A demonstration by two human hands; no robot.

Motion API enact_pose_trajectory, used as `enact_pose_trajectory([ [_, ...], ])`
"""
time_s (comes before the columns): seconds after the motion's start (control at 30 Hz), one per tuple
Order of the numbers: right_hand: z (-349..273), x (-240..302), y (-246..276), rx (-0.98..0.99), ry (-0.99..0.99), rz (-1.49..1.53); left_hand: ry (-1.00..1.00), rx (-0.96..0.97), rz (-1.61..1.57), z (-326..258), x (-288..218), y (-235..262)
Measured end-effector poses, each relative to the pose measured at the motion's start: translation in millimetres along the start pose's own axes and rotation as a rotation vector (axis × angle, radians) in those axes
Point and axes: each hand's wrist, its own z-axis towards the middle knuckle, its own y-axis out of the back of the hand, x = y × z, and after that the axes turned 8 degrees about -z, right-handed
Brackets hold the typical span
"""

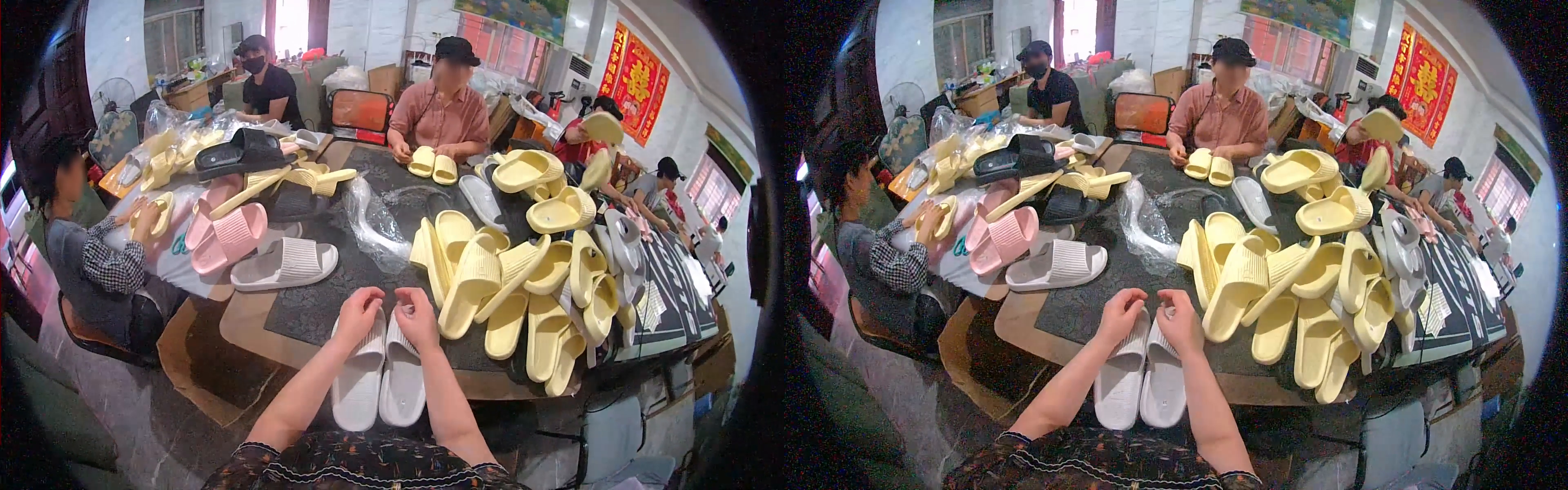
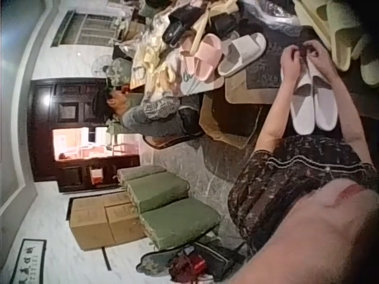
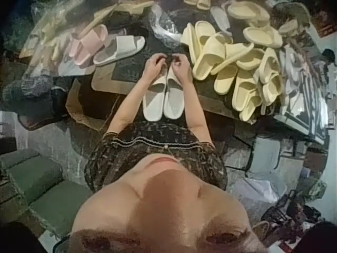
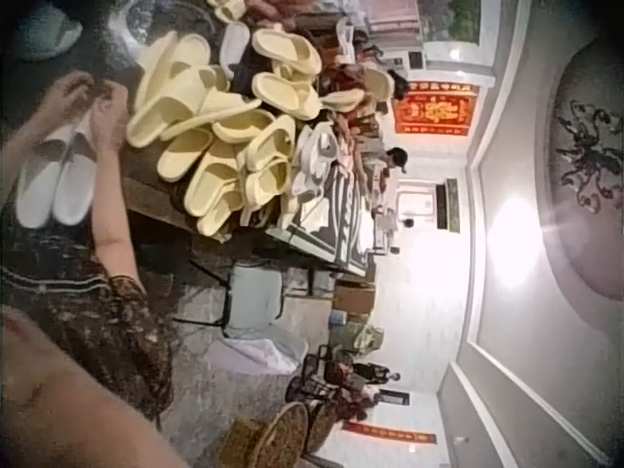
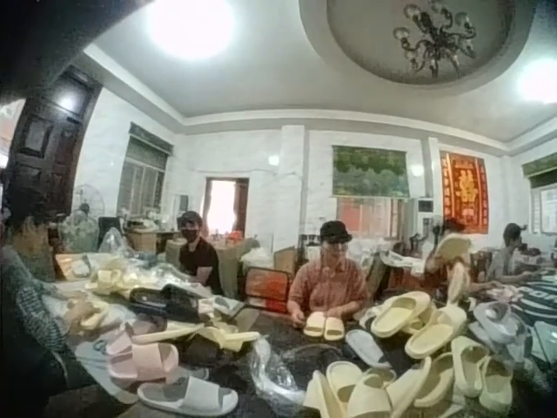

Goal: Organize and pair rubber sandals on a large work table.

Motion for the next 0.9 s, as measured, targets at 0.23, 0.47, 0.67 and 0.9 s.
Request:
enact_pose_trajectory([
  [0.23, -3.4, -7.8, -3.5, 0.029, -0.108, 0.209, 0.009, 0.037, -0.032, 1.2, 2.9, -0.8],
  [0.47, -2.3, 9.6, 8.1, 0.03, -0.005, 0.151, -0.021, 0.127, 0.067, 2.5, 0.9, -2.4],
  [0.67, -1.9, 17.7, 12.2, 0.072, 0.005, -0.004, -0.058, -0.033, -0.005, 4.0, 2.8, -0.9],
  [0.9, -3.8, 18.6, 12.8, 0.092, -0.092, -0.034, 0.153, 0.064, -0.13, 3.4, 0.0, 1.4],
])
